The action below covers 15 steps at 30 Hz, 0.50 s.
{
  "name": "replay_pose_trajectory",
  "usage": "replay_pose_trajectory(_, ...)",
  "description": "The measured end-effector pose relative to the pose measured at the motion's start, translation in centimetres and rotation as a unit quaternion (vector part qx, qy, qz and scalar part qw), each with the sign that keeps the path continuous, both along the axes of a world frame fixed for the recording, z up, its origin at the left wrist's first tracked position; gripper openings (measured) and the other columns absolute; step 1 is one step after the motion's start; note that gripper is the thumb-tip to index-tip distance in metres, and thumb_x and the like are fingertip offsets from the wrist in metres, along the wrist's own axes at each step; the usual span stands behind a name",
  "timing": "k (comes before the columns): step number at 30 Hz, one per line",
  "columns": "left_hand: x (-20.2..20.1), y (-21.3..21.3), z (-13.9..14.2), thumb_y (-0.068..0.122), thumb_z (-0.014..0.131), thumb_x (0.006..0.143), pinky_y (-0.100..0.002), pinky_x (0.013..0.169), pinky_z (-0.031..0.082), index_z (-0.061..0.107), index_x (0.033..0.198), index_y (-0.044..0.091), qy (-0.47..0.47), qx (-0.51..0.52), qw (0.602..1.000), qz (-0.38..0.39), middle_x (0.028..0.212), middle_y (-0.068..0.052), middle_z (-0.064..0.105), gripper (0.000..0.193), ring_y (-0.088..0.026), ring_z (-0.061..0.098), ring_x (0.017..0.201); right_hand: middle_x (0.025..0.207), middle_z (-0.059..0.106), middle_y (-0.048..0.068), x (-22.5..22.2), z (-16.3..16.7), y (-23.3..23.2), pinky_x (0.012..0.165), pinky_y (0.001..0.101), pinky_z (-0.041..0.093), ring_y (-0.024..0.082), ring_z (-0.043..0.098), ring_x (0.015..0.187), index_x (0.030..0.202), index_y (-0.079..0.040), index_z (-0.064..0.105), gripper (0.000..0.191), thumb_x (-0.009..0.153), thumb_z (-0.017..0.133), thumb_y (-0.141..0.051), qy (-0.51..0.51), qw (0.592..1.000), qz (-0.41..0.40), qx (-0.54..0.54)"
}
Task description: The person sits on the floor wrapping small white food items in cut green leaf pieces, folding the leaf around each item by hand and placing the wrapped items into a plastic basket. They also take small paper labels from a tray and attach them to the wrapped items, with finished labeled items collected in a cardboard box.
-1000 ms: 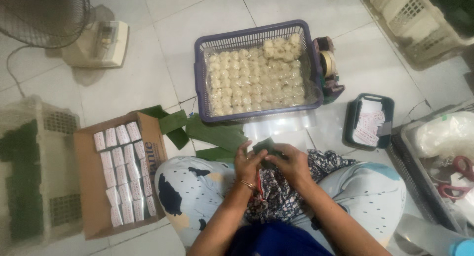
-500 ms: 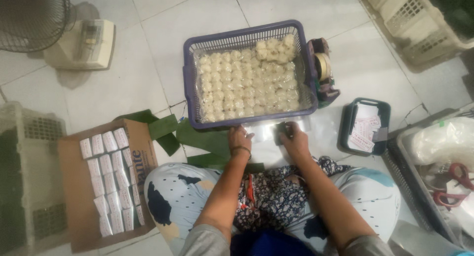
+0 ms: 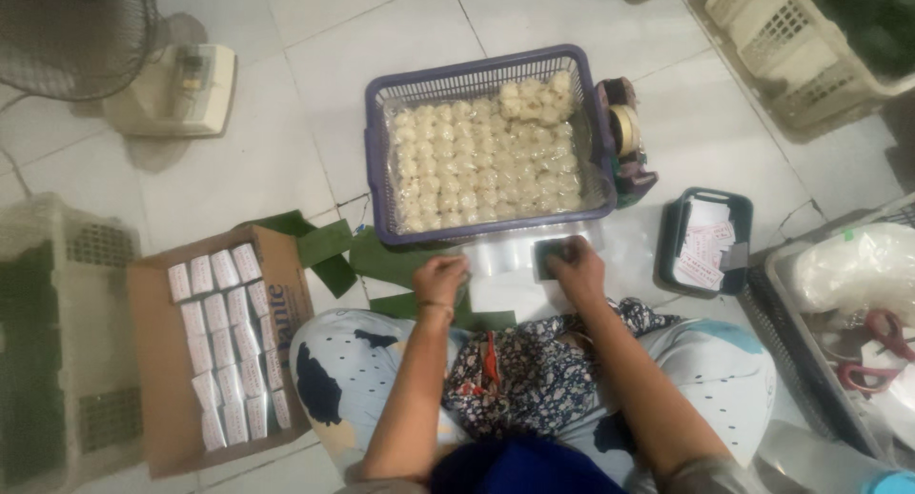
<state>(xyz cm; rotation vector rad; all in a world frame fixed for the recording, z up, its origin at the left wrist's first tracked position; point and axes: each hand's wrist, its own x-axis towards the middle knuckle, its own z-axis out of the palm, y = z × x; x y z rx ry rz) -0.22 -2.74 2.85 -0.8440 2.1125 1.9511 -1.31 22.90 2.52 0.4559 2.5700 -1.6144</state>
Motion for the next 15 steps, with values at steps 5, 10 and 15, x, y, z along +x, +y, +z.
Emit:
replay_pose_trajectory(5,3.2,-1.9,5.9,0.012,0.061,0.083,-0.044,0.08,0.069,0.056,0.093,0.011,0.011,0.368,0.928,0.052,0.108,-0.013,0.077,0.012,-0.026,0.079,0.096,0.1,0.073,0.011,1.6,5.5,-2.5,0.08,0.0298,0.061,0.018,0.074,0.091,0.114,-0.005,0.06,0.038,0.079,0.074,0.001,-0.02,0.956,0.015,-0.291)
replay_pose_trajectory(10,5.8,-0.3,10.0,0.024,0.065,0.105,-0.036,0.084,0.062,0.059,0.111,0.002,0.154,0.565,0.809,-0.053,0.108,-0.014,0.071,0.024,-0.024,0.069,0.098,0.101,0.074,0.015,4.2,10.6,-6.3,0.083,0.0302,0.061,0.019,0.073,0.092,0.106,0.003,0.063,0.029,0.081,0.078,0.003,0.02,0.941,0.062,-0.333)
replay_pose_trajectory(15,6.5,1.2,13.0,0.011,0.073,0.094,-0.028,0.074,0.057,0.056,0.12,0.013,0.165,0.38,0.909,-0.03,0.108,-0.007,0.07,0.03,-0.016,0.067,0.095,0.098,0.075,0.015,5.1,13.3,-6.8,0.081,0.0294,0.06,0.018,0.073,0.09,0.104,0.006,0.066,0.024,0.083,0.077,0.005,0.062,0.935,0.073,-0.343)
